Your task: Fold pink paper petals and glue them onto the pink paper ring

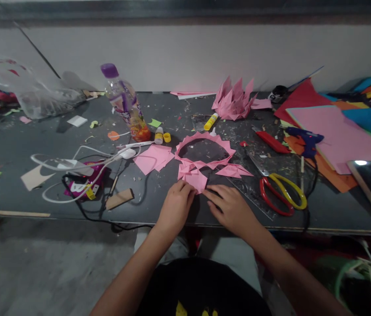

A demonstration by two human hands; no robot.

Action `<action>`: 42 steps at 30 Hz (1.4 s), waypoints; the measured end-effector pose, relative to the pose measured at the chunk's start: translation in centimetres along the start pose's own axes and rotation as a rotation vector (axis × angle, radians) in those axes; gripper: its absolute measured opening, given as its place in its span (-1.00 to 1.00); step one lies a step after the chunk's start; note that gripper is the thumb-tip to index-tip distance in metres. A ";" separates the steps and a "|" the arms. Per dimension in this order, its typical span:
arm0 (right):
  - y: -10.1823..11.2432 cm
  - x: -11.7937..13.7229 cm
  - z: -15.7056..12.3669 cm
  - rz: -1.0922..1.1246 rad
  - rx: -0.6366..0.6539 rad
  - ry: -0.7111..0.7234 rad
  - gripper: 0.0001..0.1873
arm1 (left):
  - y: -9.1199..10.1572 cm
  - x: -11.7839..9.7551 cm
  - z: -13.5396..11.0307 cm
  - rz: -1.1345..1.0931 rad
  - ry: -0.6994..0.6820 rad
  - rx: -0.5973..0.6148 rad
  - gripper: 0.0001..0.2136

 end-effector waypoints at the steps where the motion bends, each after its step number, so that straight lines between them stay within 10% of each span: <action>1: 0.0 0.1 0.0 -0.010 0.000 0.005 -0.67 | 0.0 0.0 0.0 -0.004 -0.001 -0.003 -0.92; 16: 0.1 0.8 0.2 -0.092 0.008 0.052 -0.66 | -0.2 -0.2 0.0 0.080 -0.023 0.027 -0.89; 25: 0.2 1.0 0.5 -0.107 0.051 0.054 -0.66 | -0.3 -3.3 -2.8 0.362 -0.341 0.172 -0.70; 42: -0.1 -0.3 0.7 0.062 0.057 -0.046 -0.67 | -1.1 -2.7 -2.8 0.385 -0.204 0.321 -0.59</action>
Point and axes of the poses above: each hand's wrist, its own z-axis towards the middle knuckle, its own y-axis out of the back of the hand, x = y × z, the point moved 8 cm from there along z, towards the middle knuckle, and after that the axes turned 9 degrees about -y, right-handed, at the moved point
